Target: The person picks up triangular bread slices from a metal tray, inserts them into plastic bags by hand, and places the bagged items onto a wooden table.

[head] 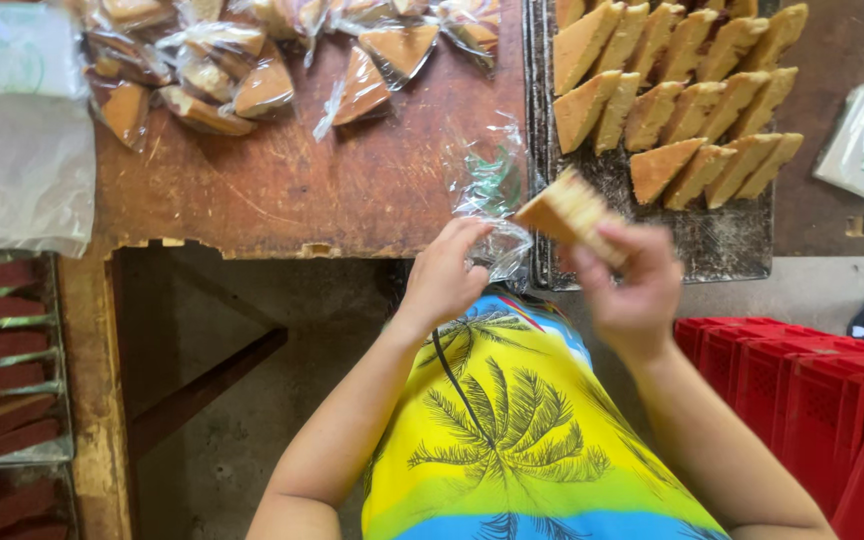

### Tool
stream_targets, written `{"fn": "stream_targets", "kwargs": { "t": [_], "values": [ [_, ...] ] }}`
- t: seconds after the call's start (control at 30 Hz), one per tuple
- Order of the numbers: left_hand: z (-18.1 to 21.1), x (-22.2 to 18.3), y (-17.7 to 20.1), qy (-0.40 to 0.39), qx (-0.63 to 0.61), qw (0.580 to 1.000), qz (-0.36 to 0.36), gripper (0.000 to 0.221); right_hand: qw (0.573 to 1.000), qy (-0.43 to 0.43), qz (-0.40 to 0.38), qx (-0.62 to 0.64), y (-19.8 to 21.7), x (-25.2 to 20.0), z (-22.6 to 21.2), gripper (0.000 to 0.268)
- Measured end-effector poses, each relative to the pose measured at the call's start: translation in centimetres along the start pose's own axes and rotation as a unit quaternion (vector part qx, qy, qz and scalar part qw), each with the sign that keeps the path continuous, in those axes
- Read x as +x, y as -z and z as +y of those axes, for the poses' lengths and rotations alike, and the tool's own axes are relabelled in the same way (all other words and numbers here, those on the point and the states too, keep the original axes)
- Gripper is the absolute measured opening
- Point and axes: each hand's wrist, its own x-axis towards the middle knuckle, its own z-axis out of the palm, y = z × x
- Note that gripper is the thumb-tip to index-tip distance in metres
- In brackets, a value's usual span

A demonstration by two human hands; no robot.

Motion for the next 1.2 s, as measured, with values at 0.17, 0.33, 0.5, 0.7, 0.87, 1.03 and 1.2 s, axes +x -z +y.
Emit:
{"fn": "stream_targets", "kwargs": {
  "t": [0.17, 0.33, 0.5, 0.7, 0.87, 1.03, 1.2],
  "values": [
    [2.2, 0.6, 0.3, -0.034, -0.057, 0.998, -0.004, 0.052, 0.953, -0.028, -0.114, -0.279, -2.6, -1.5, -1.0, 0.029],
    [5.6, -0.9, 1.1, -0.115, -0.011, 0.990, -0.079, 0.058, 0.959, -0.036, -0.135, -0.248, -3.1, -1.1, -1.5, 0.032],
    [3.5, 1.3, 3.4, -0.167, 0.001, 0.982, -0.090, 0.070, 0.881, -0.165, -0.293, -0.333, -3.1, 2.5, -3.4, 0.064],
    [2.7, 1.8, 6.4, -0.038, 0.207, 0.974, -0.088, 0.052, 0.936, 0.112, -0.159, -0.295, -3.2, 1.4, -2.2, 0.024],
    [2.3, 1.3, 6.8, -0.130, 0.031, 0.973, -0.190, 0.037, 0.936, -0.216, -0.242, -0.135, -0.3, 1.2, -0.1, 0.044],
    [2.4, 2.8, 5.4, -0.118, 0.004, 0.949, -0.291, 0.059, 0.922, -0.240, -0.275, -0.131, -1.1, 4.9, 1.8, 0.015],
    [2.8, 1.6, 2.4, -0.083, 0.227, 0.967, -0.080, 0.009, 0.958, -0.017, -0.139, -0.251, -1.0, 3.1, 2.4, 0.018]
  ]
}}
